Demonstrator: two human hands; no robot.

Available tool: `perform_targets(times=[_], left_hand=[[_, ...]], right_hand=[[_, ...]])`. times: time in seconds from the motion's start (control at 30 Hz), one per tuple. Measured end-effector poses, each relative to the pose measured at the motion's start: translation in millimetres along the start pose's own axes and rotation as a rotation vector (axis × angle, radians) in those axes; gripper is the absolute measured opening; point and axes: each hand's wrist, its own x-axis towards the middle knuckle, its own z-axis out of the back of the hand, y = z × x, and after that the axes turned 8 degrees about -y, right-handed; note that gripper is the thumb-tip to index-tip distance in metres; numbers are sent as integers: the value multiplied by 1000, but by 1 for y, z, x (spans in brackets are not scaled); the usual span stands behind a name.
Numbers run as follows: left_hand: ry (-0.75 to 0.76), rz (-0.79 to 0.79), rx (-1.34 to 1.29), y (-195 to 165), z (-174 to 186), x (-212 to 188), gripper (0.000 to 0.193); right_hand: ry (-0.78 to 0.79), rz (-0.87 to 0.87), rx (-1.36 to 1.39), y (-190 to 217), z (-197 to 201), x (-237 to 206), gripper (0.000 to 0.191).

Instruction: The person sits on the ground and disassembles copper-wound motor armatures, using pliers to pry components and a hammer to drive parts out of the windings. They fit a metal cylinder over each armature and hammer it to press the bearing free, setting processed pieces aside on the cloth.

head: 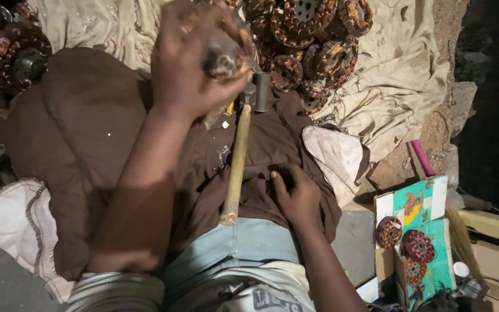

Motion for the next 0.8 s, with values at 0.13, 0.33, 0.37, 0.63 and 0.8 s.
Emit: perform_targets(times=[0.13, 0.33, 0.37, 0.63, 0.8], left_hand=[[-94, 902, -1130, 18, -5, -4, 72], [-266, 1543, -2125, 39, 21, 0, 94], [-275, 1501, -2068, 39, 25, 1, 96], [-63, 1148, -1940, 38, 30, 13, 96], [-1, 1161, -2056, 39, 24, 12, 97]], right_hand=[[5, 57, 19, 0, 2, 1, 22], [8, 379, 268, 33, -36, 50, 16], [-4, 479, 327, 45, -52, 69, 17], [507, 484, -18, 112, -192, 192, 60], [110, 764, 49, 109, -211, 187, 67]])
